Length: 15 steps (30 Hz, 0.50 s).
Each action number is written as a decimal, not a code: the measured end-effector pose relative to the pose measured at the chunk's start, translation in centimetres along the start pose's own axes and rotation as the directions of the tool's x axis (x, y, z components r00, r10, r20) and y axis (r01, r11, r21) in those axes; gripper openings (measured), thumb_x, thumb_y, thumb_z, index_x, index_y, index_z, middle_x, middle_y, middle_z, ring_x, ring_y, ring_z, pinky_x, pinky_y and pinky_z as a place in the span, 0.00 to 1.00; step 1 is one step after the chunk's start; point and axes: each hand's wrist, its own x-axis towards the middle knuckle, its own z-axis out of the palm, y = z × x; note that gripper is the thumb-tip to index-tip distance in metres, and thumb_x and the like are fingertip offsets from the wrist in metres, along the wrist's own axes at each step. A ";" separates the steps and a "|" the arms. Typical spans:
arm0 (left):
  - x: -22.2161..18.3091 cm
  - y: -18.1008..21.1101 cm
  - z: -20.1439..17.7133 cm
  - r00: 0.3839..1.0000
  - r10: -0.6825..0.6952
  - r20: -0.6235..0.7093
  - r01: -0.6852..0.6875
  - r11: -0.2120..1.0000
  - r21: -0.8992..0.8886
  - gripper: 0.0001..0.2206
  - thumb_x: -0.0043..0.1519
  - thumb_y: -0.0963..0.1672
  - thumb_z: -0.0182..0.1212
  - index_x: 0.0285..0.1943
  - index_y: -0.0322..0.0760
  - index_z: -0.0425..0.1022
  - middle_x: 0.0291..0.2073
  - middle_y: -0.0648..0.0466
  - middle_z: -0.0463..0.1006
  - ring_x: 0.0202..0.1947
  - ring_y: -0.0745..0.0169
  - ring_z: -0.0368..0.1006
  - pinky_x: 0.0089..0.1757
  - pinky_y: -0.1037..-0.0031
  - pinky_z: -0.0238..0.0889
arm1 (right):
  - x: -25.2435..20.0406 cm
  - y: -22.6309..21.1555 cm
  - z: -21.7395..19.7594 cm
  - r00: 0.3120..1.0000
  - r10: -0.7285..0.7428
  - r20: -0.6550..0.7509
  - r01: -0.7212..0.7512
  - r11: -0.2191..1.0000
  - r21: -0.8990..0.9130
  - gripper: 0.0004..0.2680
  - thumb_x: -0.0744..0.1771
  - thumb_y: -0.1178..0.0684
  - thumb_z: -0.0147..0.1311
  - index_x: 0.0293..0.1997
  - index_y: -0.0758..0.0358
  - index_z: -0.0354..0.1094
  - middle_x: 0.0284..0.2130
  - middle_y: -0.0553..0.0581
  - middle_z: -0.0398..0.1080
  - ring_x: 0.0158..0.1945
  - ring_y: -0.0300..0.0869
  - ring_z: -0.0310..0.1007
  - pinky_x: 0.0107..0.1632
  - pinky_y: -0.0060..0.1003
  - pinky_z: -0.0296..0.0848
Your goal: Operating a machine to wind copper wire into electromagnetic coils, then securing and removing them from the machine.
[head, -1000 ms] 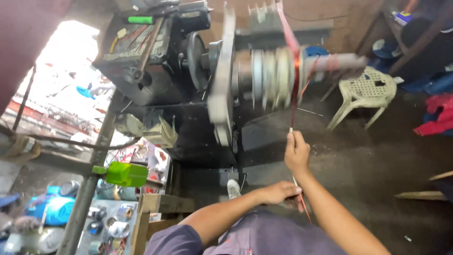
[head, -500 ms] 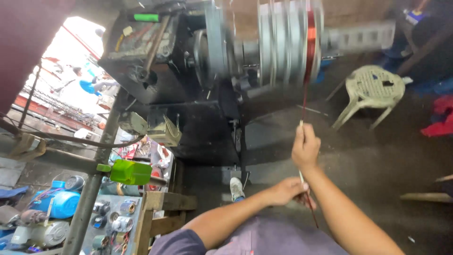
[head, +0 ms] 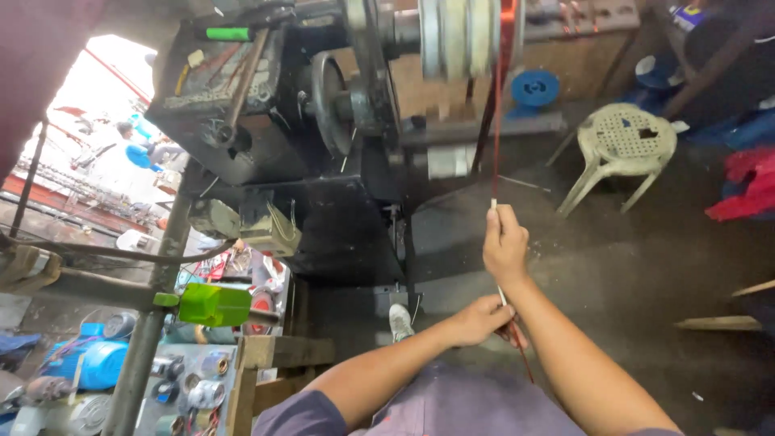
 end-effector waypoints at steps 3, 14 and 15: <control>0.7 1.4 -0.5 0.993 -0.092 -0.075 0.101 0.988 0.116 0.10 0.75 0.44 0.39 0.43 0.33 0.59 0.37 0.36 0.79 0.35 0.53 0.78 0.42 0.72 0.71 | 0.1 1.5 1.1 0.998 0.049 0.034 -0.050 0.999 0.015 0.10 0.72 0.47 0.37 0.34 0.57 0.56 0.19 0.54 0.56 0.21 0.50 0.58 0.33 0.46 0.58; 0.2 4.5 0.2 0.990 0.137 -0.039 -0.139 0.989 -0.047 0.08 0.72 0.43 0.50 0.51 0.30 0.61 0.37 0.32 0.77 0.37 0.46 0.77 0.43 0.69 0.71 | 2.6 -3.1 -1.1 0.995 -0.023 -0.093 0.031 0.996 0.088 0.11 0.73 0.46 0.37 0.34 0.57 0.59 0.19 0.47 0.53 0.22 0.39 0.53 0.31 0.40 0.56; 0.7 4.9 0.1 0.993 0.103 -0.060 -0.105 0.994 -0.021 0.07 0.72 0.42 0.49 0.50 0.30 0.61 0.37 0.33 0.78 0.37 0.47 0.77 0.43 0.70 0.72 | 3.0 -2.6 -0.9 0.998 0.010 -0.065 -0.004 0.996 0.086 0.11 0.72 0.47 0.39 0.34 0.57 0.60 0.19 0.47 0.53 0.23 0.39 0.53 0.32 0.40 0.56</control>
